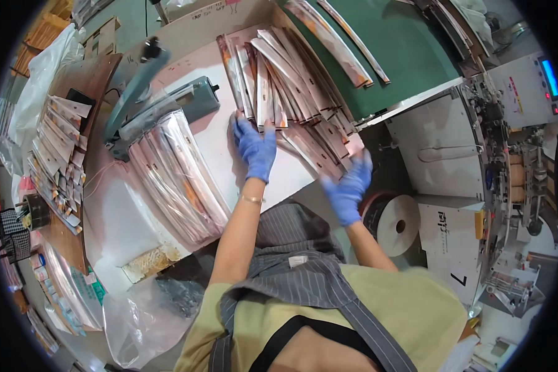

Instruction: Packaging bundles of sticks into plastic bags and sealing them with a heat sealer.

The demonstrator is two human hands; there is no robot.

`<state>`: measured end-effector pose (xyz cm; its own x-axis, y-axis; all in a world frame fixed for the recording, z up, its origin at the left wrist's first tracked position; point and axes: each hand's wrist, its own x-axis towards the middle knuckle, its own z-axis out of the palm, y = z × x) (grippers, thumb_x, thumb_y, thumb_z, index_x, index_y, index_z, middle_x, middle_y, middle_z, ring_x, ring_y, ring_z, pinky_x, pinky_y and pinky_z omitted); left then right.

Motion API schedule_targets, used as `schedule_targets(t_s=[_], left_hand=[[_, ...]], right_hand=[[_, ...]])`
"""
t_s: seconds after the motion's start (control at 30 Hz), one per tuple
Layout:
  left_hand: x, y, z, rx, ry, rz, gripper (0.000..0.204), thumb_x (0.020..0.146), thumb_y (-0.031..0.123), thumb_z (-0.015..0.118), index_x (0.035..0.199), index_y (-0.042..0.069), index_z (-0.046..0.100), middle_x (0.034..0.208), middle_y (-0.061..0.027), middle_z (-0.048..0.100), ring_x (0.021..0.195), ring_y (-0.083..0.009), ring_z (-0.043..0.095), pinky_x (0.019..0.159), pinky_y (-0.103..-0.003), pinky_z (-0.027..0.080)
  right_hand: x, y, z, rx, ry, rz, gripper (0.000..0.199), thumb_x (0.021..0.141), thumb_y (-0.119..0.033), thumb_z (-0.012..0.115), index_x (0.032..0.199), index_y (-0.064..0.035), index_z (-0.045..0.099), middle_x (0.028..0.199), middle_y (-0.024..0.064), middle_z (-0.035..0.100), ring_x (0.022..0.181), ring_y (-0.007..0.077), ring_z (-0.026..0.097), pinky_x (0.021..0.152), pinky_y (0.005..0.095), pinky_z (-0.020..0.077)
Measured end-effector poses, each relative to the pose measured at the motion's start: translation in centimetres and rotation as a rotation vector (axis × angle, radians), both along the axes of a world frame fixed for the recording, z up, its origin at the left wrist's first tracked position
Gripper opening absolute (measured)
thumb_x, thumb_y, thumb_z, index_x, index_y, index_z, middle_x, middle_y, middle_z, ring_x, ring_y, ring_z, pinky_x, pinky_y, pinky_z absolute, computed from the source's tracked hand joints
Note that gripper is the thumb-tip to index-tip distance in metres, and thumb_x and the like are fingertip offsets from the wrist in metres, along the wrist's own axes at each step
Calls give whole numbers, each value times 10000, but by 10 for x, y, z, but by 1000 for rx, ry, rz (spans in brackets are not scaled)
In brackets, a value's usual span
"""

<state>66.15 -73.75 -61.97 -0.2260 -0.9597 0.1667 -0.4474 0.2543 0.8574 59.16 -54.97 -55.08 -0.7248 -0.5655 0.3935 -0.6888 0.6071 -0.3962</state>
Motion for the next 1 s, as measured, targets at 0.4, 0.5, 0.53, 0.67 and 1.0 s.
schedule_targets(t_s=[0.4, 0.5, 0.53, 0.67, 1.0], left_hand=[[-39, -62, 8, 48, -179, -175, 721, 772, 435, 556, 1266, -19, 294, 1329, -261, 231, 1216, -381, 280, 996, -361, 267], [-23, -47, -5, -6, -147, -182, 741, 785, 392, 568, 1321, 0, 240, 1326, -261, 247, 1224, -362, 279, 1008, -353, 243], [-29, -35, 5, 84, 35, -213, 759, 770, 406, 580, 1311, -6, 242, 1327, -270, 229, 1220, -375, 273, 1006, -363, 251], [-10, -23, 11, 130, 56, -109, 779, 750, 425, 599, 1290, -14, 250, 1325, -272, 218, 1213, -379, 282, 1000, -380, 266], [-2, 78, 27, -12, -686, -20, 936, 584, 392, 706, 1253, -58, 231, 1077, -197, 400, 992, -343, 423, 850, -438, 374]], right_hand=[[-37, -134, 23, 314, -428, 514, 255, 675, -137, 582, 890, 0, 574, 861, 204, 576, 724, 304, 581, 669, 362, 472], [-97, -162, 85, -184, 188, 329, 309, 730, -263, 566, 939, -35, 562, 855, 188, 568, 762, 330, 551, 674, 379, 456], [-140, -175, 85, -89, 242, 212, 451, 722, -321, 571, 1047, -17, 500, 958, 182, 535, 863, 323, 515, 750, 405, 417], [-133, -220, 47, 389, 360, 171, 672, 726, -390, 570, 1226, 16, 379, 1231, 224, 381, 1120, 345, 376, 928, 499, 279], [-131, -255, -56, 250, -322, 47, 737, 732, -515, 470, 1307, -95, 281, 1361, 183, 250, 1258, 348, 222, 996, 513, 192]])
